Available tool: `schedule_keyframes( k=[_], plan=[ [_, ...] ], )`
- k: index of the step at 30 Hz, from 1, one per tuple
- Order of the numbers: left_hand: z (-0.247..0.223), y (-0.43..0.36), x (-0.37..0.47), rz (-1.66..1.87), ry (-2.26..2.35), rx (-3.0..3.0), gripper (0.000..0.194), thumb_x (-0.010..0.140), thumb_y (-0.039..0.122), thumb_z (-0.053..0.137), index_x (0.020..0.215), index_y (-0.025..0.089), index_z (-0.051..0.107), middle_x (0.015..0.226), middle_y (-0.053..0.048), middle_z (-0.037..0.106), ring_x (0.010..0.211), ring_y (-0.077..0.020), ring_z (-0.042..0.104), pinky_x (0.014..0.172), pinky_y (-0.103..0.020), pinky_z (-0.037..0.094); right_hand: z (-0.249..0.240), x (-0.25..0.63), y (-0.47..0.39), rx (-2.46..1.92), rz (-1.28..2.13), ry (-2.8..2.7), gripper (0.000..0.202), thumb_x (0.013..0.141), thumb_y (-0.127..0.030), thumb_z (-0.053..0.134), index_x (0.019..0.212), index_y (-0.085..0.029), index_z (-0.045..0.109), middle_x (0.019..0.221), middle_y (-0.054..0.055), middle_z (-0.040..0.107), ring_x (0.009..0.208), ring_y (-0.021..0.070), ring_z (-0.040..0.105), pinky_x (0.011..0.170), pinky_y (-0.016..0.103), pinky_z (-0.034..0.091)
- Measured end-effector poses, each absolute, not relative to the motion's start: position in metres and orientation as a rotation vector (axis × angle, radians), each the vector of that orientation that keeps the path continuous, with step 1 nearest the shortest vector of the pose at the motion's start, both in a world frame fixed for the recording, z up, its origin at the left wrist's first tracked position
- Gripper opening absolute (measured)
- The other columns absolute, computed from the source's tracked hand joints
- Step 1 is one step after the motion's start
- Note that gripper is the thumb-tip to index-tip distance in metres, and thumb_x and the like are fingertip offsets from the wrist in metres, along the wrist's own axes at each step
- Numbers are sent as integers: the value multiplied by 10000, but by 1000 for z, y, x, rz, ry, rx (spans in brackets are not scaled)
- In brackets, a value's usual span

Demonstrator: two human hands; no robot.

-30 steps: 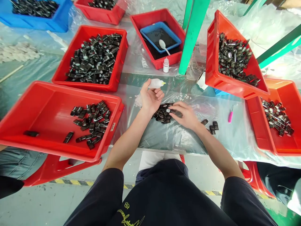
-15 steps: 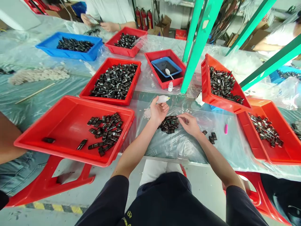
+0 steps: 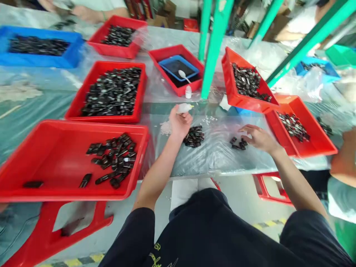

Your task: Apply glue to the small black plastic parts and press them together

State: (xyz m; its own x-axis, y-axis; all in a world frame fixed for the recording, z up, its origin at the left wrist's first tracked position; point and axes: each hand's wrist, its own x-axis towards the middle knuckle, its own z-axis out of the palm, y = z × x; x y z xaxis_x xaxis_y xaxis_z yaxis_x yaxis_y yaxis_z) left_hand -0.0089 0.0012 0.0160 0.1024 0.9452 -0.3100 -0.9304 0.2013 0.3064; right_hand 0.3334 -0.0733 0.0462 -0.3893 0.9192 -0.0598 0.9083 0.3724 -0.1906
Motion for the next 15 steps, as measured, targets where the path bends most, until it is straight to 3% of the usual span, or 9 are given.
schedule_keyframes(
  k=[7, 12, 15],
  plan=[
    [19, 0, -6, 1379, 544, 105, 475, 955, 504, 618, 640, 214, 412, 527, 60, 368, 394, -64, 360, 397, -226, 309, 36, 316, -81, -1633, 464, -2653, 302, 937, -177, 577, 1197, -220, 724, 1232, 120, 702, 1195, 299, 654, 985, 421, 562],
    [21, -2, -5, 1390, 588, 134, 475, 929, 533, 649, 649, 212, 440, 519, 71, 348, 386, -61, 343, 401, -233, 308, 26, 311, -77, -1572, 379, -2670, 270, 952, -257, 602, 1180, -216, 741, 1207, 136, 689, 1158, 300, 652, 929, 404, 556],
    [19, 0, -5, 1390, 600, 130, 462, 931, 527, 650, 661, 208, 453, 526, 67, 357, 395, -59, 353, 412, -229, 319, 25, 305, -74, -1593, 352, -2600, 256, 969, -301, 569, 1125, -203, 746, 1065, 121, 717, 1013, 270, 678, 824, 365, 532]
  ],
)
